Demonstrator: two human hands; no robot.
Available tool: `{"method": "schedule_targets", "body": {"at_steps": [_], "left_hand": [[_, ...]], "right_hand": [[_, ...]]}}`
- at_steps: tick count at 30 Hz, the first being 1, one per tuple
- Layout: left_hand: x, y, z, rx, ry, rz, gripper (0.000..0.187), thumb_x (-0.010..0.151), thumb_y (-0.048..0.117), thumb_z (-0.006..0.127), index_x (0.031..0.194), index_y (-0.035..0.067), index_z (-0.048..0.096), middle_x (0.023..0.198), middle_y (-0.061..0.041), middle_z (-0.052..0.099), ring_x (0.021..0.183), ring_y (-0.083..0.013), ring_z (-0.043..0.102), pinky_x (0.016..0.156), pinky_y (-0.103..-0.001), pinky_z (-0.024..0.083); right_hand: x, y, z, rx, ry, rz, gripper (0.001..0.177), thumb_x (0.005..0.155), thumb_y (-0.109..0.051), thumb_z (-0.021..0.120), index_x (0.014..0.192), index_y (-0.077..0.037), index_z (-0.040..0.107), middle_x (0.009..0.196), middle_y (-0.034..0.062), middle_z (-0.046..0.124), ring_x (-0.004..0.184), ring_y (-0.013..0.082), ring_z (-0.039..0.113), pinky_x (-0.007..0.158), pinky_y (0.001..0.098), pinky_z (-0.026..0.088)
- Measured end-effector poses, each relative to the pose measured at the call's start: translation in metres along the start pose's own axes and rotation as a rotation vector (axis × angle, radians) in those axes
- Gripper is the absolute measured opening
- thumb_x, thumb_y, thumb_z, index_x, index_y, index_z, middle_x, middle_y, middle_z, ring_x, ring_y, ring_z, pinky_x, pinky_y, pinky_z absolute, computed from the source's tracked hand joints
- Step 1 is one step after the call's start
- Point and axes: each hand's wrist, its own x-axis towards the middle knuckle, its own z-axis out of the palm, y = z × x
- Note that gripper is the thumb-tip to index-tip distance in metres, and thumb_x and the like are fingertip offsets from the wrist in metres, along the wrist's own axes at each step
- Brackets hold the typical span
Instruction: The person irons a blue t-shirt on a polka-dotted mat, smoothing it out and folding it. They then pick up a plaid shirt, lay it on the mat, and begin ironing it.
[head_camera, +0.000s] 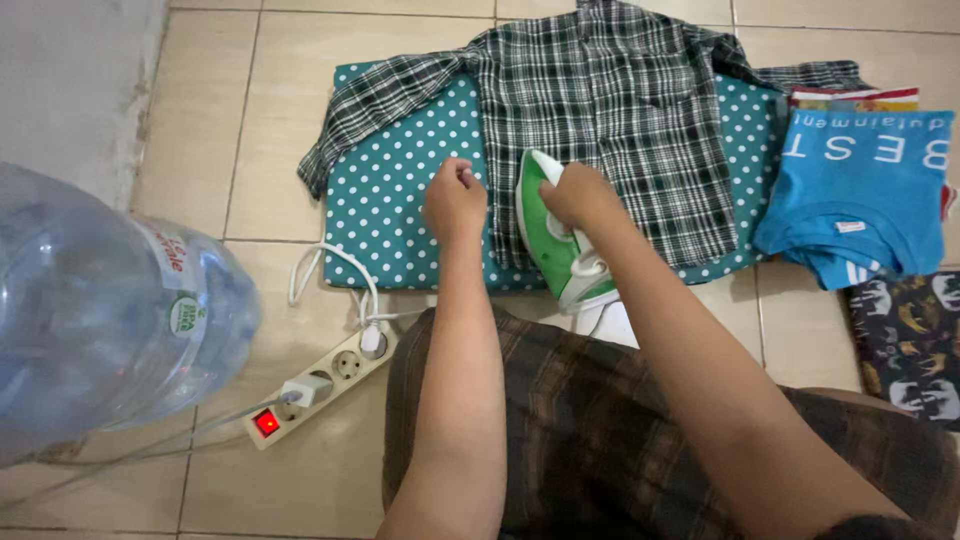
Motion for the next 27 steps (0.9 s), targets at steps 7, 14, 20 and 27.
{"method": "schedule_targets", "body": {"at_steps": [7, 14, 20, 27], "left_hand": [[-0.01, 0.006, -0.002, 0.005, 0.027, 0.069, 0.013, 0.093, 0.02, 0.063, 0.1, 0.015, 0.073, 0.091, -0.008, 0.076, 0.086, -0.0319, 0.072, 0.073, -0.046, 0.054], [-0.011, 0.007, 0.002, -0.013, 0.1, 0.166, 0.013, 0.09, 0.016, 0.063, 0.099, 0.015, 0.073, 0.094, -0.007, 0.077, 0.087, -0.0322, 0.072, 0.074, -0.047, 0.054], [-0.005, 0.006, 0.006, -0.012, 0.155, 0.165, 0.014, 0.09, 0.015, 0.062, 0.098, 0.014, 0.072, 0.094, -0.008, 0.076, 0.088, -0.034, 0.071, 0.074, -0.047, 0.054], [-0.008, -0.002, 0.022, -0.022, 0.0, 0.145, 0.013, 0.093, 0.016, 0.062, 0.102, 0.013, 0.071, 0.098, -0.011, 0.075, 0.094, -0.0337, 0.07, 0.08, -0.047, 0.055]], "right_hand": [[0.041, -0.014, -0.014, -0.036, 0.078, -0.029, 0.048, 0.094, -0.039, 0.064, 0.108, 0.006, 0.071, 0.097, 0.025, 0.073, 0.085, 0.0361, 0.073, 0.078, 0.0469, 0.058], [0.032, -0.01, -0.014, -0.048, 0.063, -0.006, 0.051, 0.091, -0.04, 0.065, 0.111, 0.008, 0.066, 0.098, 0.028, 0.072, 0.084, 0.0385, 0.074, 0.078, 0.0475, 0.059], [-0.006, 0.002, -0.016, -0.033, -0.047, 0.034, 0.05, 0.095, -0.041, 0.062, 0.112, 0.006, 0.068, 0.095, 0.0277, 0.076, 0.085, 0.0366, 0.076, 0.083, 0.0458, 0.058], [0.049, -0.018, -0.027, -0.009, 0.045, 0.014, 0.051, 0.096, -0.04, 0.064, 0.11, 0.008, 0.07, 0.099, 0.0276, 0.075, 0.087, 0.0365, 0.075, 0.081, 0.0454, 0.059]]}}
